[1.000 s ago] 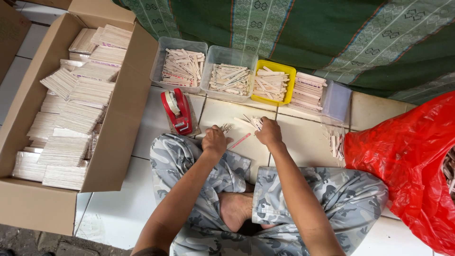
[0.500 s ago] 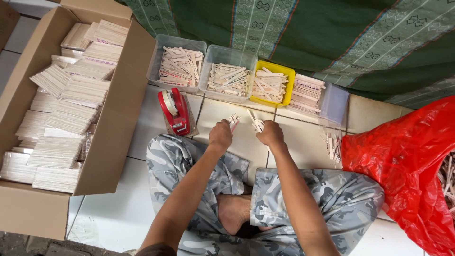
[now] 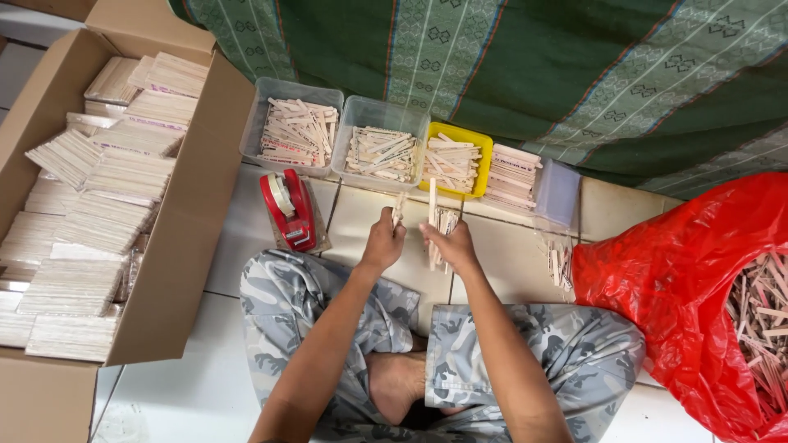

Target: Sorting and stacking wooden sticks from a large bag into smaller plastic containers and organized piles on the floor.

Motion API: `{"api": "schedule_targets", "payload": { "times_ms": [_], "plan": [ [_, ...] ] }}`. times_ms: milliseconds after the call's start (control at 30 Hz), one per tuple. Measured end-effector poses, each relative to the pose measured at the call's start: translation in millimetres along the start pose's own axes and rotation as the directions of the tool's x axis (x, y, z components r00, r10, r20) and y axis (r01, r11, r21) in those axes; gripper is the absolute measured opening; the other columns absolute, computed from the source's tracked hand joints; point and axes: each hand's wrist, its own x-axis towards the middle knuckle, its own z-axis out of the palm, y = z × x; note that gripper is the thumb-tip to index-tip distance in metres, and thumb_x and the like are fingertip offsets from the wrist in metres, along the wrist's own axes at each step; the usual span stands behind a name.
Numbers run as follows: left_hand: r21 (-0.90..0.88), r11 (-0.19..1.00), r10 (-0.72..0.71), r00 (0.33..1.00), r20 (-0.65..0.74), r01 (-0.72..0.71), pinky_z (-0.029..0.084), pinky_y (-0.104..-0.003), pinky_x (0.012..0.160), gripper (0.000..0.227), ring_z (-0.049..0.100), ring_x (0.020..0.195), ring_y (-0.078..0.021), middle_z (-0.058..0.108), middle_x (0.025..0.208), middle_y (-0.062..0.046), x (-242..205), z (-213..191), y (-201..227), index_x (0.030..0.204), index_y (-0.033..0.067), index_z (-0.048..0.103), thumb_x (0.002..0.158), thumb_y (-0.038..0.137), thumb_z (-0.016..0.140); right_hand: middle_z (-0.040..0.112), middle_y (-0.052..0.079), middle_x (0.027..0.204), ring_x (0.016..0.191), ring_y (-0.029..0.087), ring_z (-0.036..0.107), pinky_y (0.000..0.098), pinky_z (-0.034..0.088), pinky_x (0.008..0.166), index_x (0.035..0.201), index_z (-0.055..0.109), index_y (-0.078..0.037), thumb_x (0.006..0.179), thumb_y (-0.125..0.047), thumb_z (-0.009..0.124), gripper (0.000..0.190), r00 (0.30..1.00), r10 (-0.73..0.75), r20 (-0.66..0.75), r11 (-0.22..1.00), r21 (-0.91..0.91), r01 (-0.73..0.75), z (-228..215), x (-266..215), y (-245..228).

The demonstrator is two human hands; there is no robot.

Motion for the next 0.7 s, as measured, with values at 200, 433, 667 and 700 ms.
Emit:
{"api": "schedule_targets", "payload": {
  "times_ms": [200,433,667,700],
  "plan": [
    [-0.597,0.791,-0.172,0.985,-0.005,0.135,0.052,-0.044,0.094,0.03,0.053,0.104,-0.0227,0.06,0.116,-0.019,-10.2,22.0,7.3,0.129,-0.0003,0.052,0.111,0.021,0.04,0.075,0.025,0.107,0.105,0.031,0.07,0.051,0.053,0.095,0.115,0.07,0.005,0.074,-0.017,0.092,0.051,0.985,-0.117,0.126,0.988,-0.088,0.129,17.9,1.8,23.8],
    [-0.675,0.736,-0.049,0.998,0.03,0.057,0.031,-0.051,0.118,0.04,0.045,0.128,-0.0257,0.053,0.134,-0.018,-25.9,20.1,30.4,0.136,0.0056,0.047,0.113,0.036,0.037,0.075,0.007,0.087,0.084,0.014,0.066,0.0365,0.055,0.081,0.1,0.076,-0.007,0.068,-0.018,0.097,0.039,0.987,-0.103,0.126,0.989,-0.091,0.115,24.7,2.9,32.2],
    [-0.608,0.738,0.357,0.934,-0.014,-0.292,0.034,-0.048,0.116,0.068,0.049,0.131,-0.0219,0.058,0.14,-0.017,-15.5,8.7,27.4,0.145,0.0047,0.05,0.101,0.057,0.044,0.069,0.013,0.069,0.068,0.012,0.061,0.0299,0.053,0.062,0.095,0.071,-0.004,0.072,-0.006,0.087,0.028,0.901,-0.402,-0.165,0.907,0.064,0.416,50.2,0.4,17.5],
    [-0.595,0.722,0.434,0.901,-0.007,-0.353,0.035,-0.048,0.116,0.085,0.049,0.131,-0.0212,0.058,0.142,-0.017,-12.8,5.4,26.0,0.147,0.0046,0.048,0.092,0.069,0.055,0.068,0.011,0.07,0.07,0.011,0.062,0.029,0.054,0.066,0.095,0.07,-0.005,0.066,-0.005,0.09,0.035,0.867,-0.453,-0.209,0.875,0.084,0.477,53.1,5.0,21.2]
  ]
}}
